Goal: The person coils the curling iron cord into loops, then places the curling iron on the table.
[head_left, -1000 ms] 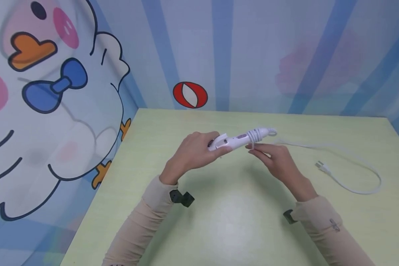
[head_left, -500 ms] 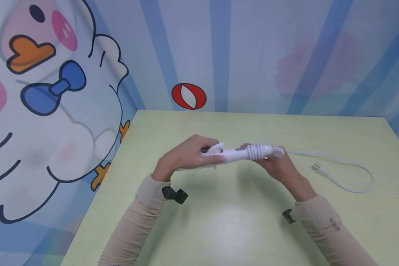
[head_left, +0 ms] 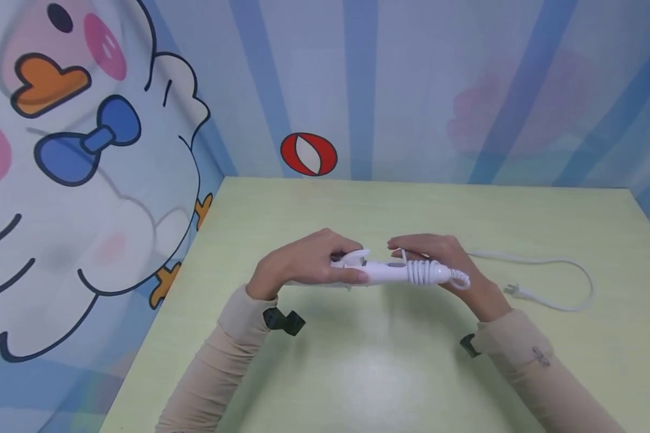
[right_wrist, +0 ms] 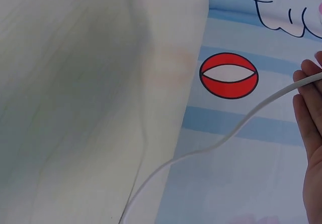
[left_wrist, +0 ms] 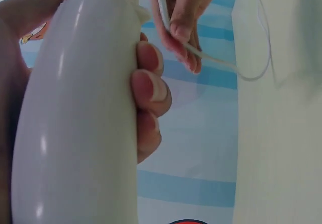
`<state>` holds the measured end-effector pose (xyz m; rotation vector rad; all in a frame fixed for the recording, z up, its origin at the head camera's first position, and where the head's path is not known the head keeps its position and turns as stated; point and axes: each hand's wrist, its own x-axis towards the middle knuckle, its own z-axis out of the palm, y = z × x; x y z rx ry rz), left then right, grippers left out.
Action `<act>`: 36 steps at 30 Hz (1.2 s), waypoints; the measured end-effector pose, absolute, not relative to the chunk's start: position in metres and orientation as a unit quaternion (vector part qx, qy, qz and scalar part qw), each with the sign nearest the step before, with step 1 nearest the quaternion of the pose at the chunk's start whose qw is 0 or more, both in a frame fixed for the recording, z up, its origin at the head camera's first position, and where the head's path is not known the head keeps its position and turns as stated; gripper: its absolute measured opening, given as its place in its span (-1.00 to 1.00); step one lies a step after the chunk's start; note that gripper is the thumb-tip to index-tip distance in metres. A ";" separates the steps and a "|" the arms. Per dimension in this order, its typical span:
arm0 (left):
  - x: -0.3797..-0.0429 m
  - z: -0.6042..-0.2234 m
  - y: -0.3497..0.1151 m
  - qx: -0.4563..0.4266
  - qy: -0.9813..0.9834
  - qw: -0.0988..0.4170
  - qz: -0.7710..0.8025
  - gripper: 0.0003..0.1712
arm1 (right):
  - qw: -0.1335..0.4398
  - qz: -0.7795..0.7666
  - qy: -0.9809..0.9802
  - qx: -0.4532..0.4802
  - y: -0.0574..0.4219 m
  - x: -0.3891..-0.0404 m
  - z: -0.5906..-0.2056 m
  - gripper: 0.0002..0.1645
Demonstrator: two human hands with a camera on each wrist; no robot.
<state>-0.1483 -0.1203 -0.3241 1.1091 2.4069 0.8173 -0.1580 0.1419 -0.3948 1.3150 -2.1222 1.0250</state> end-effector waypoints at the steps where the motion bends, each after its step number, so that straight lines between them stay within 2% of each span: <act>1: -0.148 -0.324 -0.120 0.394 0.853 0.186 0.286 -0.74 | 0.217 0.365 -0.770 0.475 0.143 -0.160 -0.395 -0.72; 6: -0.143 -0.326 -0.118 0.400 0.859 0.190 0.256 -0.71 | 0.216 0.293 -0.811 0.458 0.150 -0.173 -0.395 -0.63; 14: -0.136 -0.328 -0.109 0.380 0.889 0.186 0.174 -0.64 | 0.200 0.245 -0.837 0.447 0.159 -0.184 -0.384 -0.66; 20: -0.136 -0.333 -0.103 0.348 0.910 0.180 0.135 -0.59 | 0.223 0.201 -0.836 0.460 0.159 -0.184 -0.366 -0.63; 28: -0.142 -0.346 -0.096 0.283 0.943 0.144 0.095 -0.59 | 0.248 0.146 -0.846 0.450 0.155 -0.178 -0.350 -0.72; 36: -0.151 -0.359 -0.088 0.220 0.969 0.099 0.054 -0.55 | 0.266 0.117 -0.852 0.435 0.142 -0.170 -0.353 -0.76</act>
